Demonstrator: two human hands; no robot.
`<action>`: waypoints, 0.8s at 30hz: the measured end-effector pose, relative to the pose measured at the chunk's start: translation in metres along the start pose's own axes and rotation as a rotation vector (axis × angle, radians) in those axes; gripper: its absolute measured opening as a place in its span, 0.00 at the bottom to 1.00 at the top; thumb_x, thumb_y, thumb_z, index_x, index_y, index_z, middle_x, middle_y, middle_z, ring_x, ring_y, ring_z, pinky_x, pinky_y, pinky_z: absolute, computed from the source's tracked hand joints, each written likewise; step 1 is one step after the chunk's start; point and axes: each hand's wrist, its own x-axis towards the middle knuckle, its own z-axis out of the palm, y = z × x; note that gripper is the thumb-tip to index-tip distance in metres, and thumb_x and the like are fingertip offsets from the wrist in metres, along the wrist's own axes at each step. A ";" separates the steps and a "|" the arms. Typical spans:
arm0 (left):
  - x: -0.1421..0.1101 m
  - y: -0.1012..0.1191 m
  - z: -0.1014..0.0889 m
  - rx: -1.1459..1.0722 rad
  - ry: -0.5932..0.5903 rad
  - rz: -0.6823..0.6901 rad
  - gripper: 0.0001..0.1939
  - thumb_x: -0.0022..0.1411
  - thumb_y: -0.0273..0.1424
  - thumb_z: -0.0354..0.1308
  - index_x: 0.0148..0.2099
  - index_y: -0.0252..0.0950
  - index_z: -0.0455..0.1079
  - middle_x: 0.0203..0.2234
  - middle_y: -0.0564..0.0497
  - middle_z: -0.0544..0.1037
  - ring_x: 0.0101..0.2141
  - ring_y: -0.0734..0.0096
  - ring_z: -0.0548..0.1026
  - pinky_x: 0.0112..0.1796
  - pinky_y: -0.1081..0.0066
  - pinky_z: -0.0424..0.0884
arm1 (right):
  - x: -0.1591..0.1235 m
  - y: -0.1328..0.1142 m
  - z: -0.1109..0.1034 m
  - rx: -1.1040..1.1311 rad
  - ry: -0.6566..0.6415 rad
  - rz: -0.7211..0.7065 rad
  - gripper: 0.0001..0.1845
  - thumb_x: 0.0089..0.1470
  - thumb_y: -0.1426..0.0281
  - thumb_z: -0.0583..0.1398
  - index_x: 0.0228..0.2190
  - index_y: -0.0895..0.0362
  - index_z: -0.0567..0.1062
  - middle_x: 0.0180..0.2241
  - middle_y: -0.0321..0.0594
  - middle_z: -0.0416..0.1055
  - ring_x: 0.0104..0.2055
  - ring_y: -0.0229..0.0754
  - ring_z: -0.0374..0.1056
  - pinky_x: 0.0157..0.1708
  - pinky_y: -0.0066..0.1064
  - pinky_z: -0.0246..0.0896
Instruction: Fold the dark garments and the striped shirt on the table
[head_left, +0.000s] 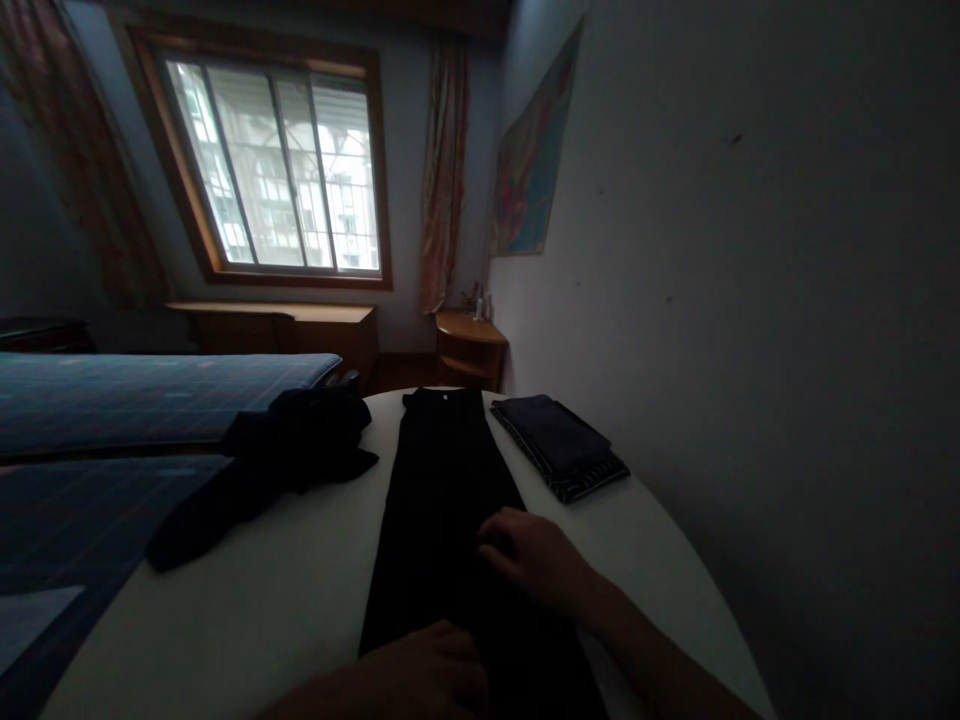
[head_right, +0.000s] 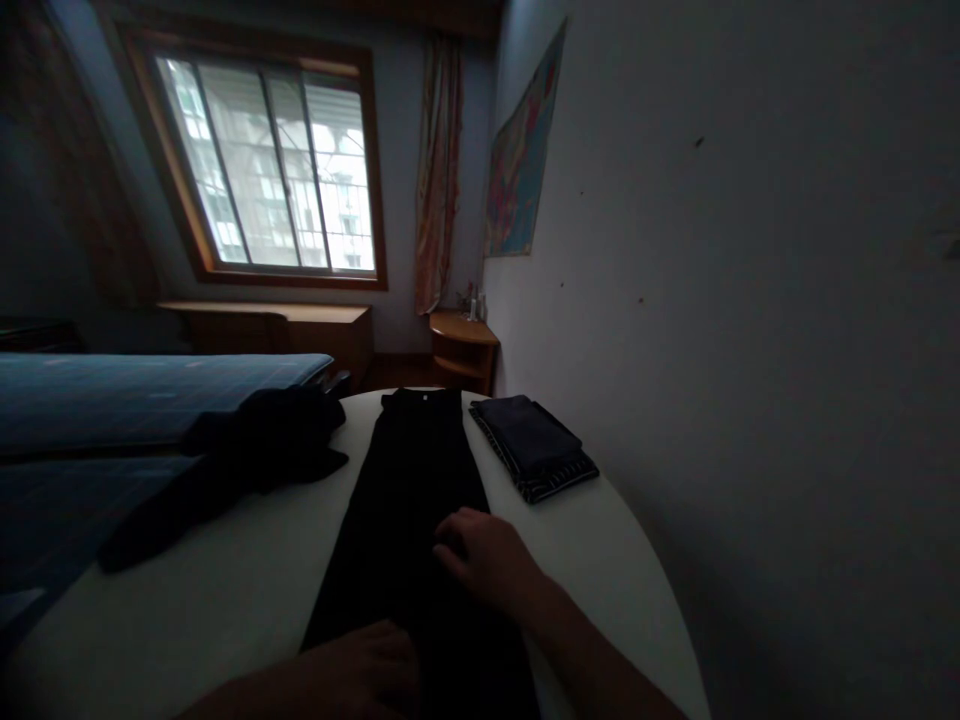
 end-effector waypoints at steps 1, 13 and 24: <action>-0.001 -0.002 0.006 0.015 0.000 0.011 0.06 0.65 0.32 0.62 0.35 0.38 0.70 0.39 0.57 0.80 0.43 0.72 0.73 0.47 0.71 0.62 | 0.001 -0.005 0.006 0.020 -0.012 -0.034 0.10 0.58 0.65 0.60 0.41 0.53 0.77 0.39 0.38 0.75 0.39 0.40 0.70 0.40 0.28 0.59; -0.003 -0.009 0.050 -0.154 -0.028 -0.019 0.10 0.67 0.33 0.58 0.31 0.37 0.67 0.37 0.56 0.81 0.35 0.75 0.74 0.47 0.72 0.64 | 0.015 -0.022 0.044 -0.116 -0.002 -0.144 0.17 0.62 0.72 0.55 0.49 0.44 0.77 0.44 0.39 0.73 0.47 0.45 0.64 0.47 0.37 0.57; 0.002 -0.010 0.069 -0.089 0.007 0.027 0.08 0.64 0.20 0.58 0.34 0.36 0.66 0.40 0.58 0.81 0.38 0.78 0.76 0.47 0.75 0.63 | 0.024 -0.013 0.045 -0.074 0.109 -0.117 0.11 0.65 0.74 0.54 0.42 0.53 0.76 0.42 0.38 0.76 0.46 0.43 0.67 0.46 0.36 0.55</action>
